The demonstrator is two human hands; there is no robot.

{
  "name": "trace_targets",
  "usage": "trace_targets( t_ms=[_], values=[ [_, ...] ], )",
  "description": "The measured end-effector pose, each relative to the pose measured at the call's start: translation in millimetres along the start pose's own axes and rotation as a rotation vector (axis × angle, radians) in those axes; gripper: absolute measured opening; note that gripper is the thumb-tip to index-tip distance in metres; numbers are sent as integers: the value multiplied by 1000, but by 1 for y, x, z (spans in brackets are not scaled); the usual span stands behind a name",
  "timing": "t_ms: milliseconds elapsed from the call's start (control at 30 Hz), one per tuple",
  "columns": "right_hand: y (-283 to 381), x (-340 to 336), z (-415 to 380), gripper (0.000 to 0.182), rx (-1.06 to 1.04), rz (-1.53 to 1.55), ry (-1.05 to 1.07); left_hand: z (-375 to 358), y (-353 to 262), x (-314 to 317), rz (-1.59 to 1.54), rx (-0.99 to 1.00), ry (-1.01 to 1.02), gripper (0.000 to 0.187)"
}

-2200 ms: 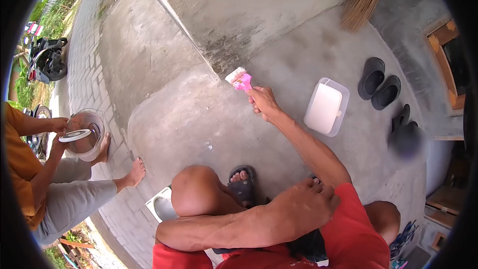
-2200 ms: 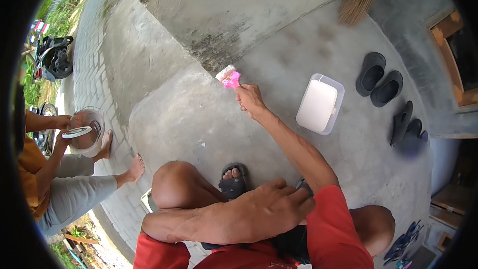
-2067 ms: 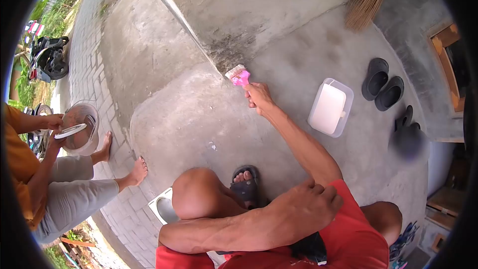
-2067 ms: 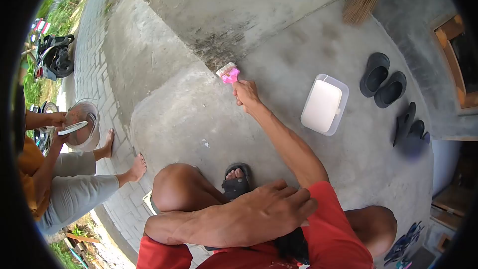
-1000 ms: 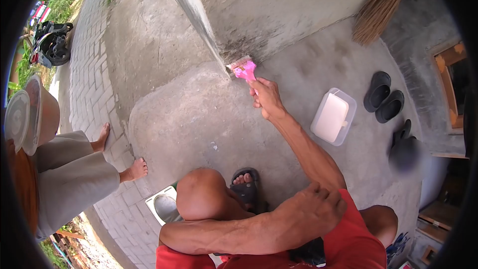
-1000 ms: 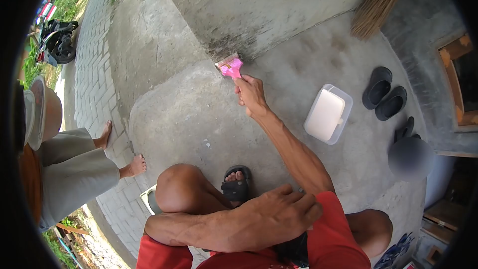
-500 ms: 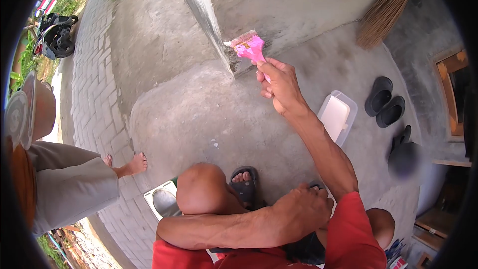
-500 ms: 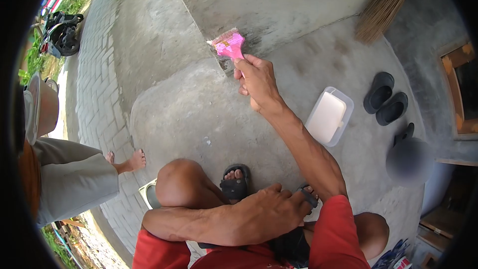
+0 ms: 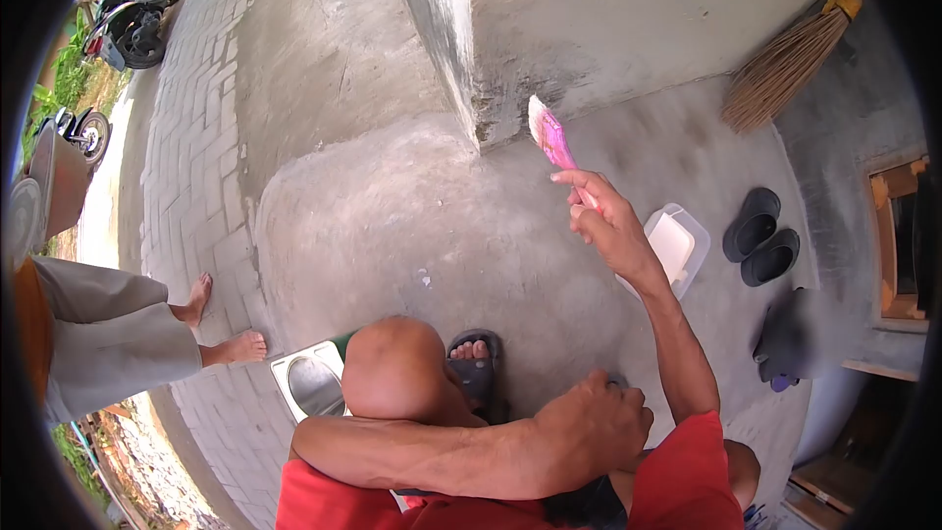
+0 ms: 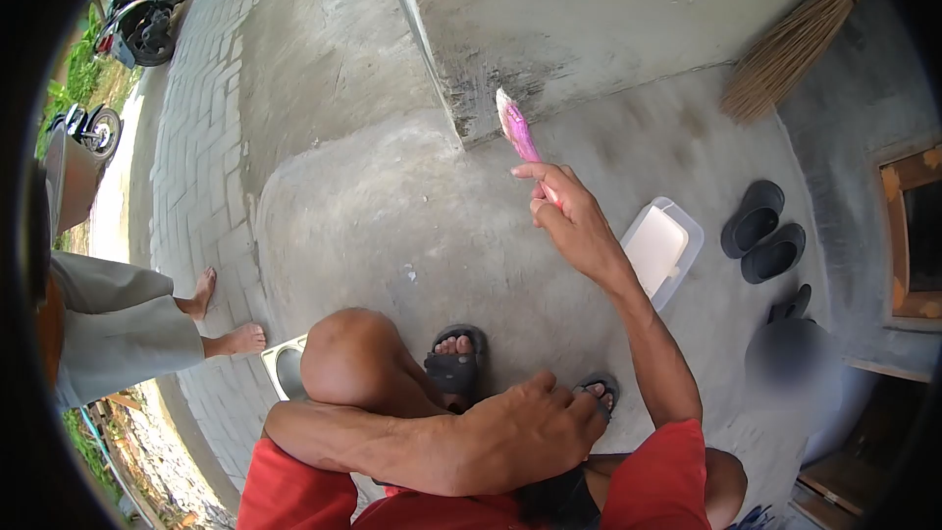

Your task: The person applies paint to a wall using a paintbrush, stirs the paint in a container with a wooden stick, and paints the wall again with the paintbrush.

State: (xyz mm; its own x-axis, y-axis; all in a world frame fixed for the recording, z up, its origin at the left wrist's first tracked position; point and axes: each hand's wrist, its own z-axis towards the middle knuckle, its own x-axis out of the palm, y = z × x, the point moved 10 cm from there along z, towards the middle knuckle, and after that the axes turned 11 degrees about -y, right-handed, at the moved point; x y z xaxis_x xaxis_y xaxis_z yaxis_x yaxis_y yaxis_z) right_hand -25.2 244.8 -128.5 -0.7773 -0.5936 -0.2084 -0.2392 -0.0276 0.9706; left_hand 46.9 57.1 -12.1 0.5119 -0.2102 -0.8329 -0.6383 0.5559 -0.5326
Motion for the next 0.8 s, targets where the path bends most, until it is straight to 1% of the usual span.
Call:
trace_targets(
  t_ms=[100, 167, 200, 267, 300, 367, 400, 467, 500, 567, 600, 700, 800],
  values=[
    [-12, 7, 1, 45, -67, 6, 24, -1, 2, -2, -3, -4, 23, 24],
    [0, 6, 2, 30, -150, 182, -72, -1, 2, 2, -42, 8, 85, 26],
    [-5, 10, 5, 30, -147, 182, -64, -1, 3, 3, -45, 1, 82, 26],
    [-21, -5, 12, 19, -245, 61, -305, -1, 4, 4, 36, -2, 52, 23],
    [-31, 1, 13, 19, -242, 61, -302, -1, 2, 3, 33, -6, 52, 23],
    [-68, -6, 12, 23, -71, 85, -527, -5, 1, 14, 135, 7, 203, 17],
    [-75, 4, 15, 23, -70, 91, -527, -8, 4, 12, 135, 5, 205, 16],
    [-104, 22, 18, 36, 49, 492, -570, -7, 9, 6, 107, -14, 146, 16],
    [-114, 33, 21, 36, 55, 494, -572, -8, 11, 2, 94, -19, 112, 16],
    [-148, 50, 26, 48, 107, 729, -662, -9, 15, -1, 91, -25, 77, 15],
    [-169, 57, 30, 49, 141, 762, -680, -9, 17, -3, 91, -33, 59, 15],
    [-176, 71, 41, 46, 193, 689, -726, -8, 16, -4, 105, -28, 35, 14],
    [-189, 83, 49, 44, 207, 675, -706, -7, 19, -6, 61, -33, 48, 15]
  ],
)
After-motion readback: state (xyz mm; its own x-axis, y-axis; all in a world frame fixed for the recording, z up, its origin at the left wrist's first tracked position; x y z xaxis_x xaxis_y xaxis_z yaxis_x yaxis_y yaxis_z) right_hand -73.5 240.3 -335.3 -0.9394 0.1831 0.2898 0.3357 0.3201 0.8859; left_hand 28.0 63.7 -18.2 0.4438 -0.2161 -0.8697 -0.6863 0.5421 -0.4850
